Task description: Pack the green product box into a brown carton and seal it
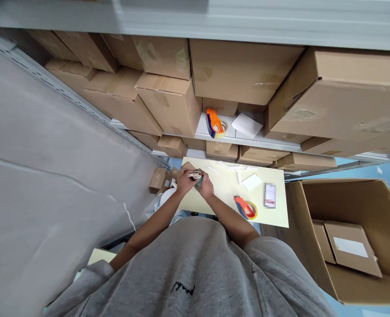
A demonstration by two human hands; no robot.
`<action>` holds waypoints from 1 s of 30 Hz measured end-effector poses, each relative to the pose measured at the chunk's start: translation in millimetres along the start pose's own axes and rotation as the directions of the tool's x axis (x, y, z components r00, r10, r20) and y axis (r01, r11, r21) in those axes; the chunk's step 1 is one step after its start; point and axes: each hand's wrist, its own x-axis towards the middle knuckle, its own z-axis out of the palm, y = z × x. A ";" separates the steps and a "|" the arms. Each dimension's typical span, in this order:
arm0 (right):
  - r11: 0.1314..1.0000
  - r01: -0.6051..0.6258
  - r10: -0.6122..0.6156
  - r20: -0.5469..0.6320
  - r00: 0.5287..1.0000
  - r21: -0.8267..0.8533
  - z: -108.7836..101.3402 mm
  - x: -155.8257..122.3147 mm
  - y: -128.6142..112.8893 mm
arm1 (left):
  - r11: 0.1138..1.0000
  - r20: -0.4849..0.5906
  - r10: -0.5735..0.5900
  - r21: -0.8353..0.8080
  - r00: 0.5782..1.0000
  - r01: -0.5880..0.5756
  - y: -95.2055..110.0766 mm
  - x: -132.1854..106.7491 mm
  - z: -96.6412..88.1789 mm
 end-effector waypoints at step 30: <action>0.987 0.041 -0.021 -0.134 0.991 0.154 10.5 -7.6 35.6 | 0.963 0.233 -0.040 0.268 0.972 -0.024 26.2 -27.7 5.8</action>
